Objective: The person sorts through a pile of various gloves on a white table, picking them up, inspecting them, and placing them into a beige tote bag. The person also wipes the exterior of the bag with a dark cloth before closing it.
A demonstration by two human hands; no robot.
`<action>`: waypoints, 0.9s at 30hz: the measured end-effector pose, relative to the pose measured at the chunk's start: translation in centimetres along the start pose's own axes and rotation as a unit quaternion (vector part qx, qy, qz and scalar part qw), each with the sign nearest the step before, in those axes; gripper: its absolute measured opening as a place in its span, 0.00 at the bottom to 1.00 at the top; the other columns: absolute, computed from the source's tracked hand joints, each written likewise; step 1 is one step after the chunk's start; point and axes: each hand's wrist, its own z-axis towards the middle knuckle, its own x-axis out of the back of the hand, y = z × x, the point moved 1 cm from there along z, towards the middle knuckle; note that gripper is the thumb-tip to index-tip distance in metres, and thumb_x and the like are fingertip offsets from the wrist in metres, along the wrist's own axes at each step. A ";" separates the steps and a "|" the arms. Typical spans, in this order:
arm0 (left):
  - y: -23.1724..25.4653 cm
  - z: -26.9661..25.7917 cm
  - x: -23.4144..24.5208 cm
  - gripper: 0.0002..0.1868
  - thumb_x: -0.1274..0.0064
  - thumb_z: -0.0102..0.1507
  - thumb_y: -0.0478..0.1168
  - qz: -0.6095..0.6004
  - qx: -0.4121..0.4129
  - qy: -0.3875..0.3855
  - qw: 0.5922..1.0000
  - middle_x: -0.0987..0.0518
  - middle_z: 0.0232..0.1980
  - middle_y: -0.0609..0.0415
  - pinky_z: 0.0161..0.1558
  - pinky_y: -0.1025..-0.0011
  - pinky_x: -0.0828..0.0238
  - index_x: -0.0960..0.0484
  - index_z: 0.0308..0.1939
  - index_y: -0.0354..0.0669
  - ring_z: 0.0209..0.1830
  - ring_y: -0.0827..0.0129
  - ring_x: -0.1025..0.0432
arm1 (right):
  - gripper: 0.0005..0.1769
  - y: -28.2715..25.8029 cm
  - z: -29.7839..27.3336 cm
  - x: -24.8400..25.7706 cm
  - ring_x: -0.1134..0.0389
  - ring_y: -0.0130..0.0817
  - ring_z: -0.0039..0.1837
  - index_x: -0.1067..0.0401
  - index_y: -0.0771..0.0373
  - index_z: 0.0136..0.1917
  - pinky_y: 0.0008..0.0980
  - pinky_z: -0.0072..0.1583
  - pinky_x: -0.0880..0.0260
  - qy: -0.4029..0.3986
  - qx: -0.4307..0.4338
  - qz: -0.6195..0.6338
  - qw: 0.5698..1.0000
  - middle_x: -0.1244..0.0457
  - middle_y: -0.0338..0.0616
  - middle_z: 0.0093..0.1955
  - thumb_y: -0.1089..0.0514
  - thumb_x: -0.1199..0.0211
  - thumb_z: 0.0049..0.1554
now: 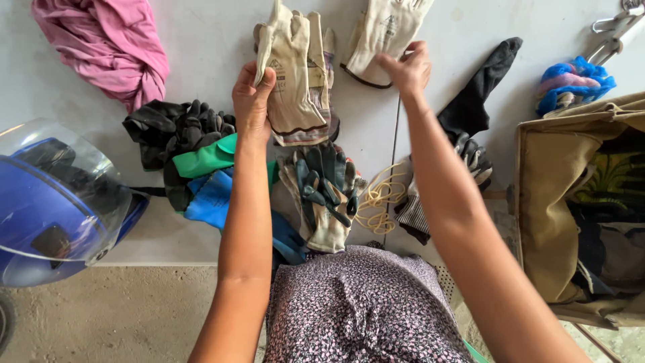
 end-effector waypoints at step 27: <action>-6.9 4.3 4.5 0.19 0.45 0.60 0.30 0.172 0.008 -0.003 0.985 0.14 0.49 0.55 0.51 0.73 0.25 0.18 0.55 0.38 0.47 0.74 0.21 | 0.28 -4.4 -15.6 -6.0 0.27 0.38 0.59 0.35 0.68 0.69 0.39 0.66 0.26 -0.352 -0.008 0.244 0.904 0.31 0.52 0.60 0.66 0.34 0.56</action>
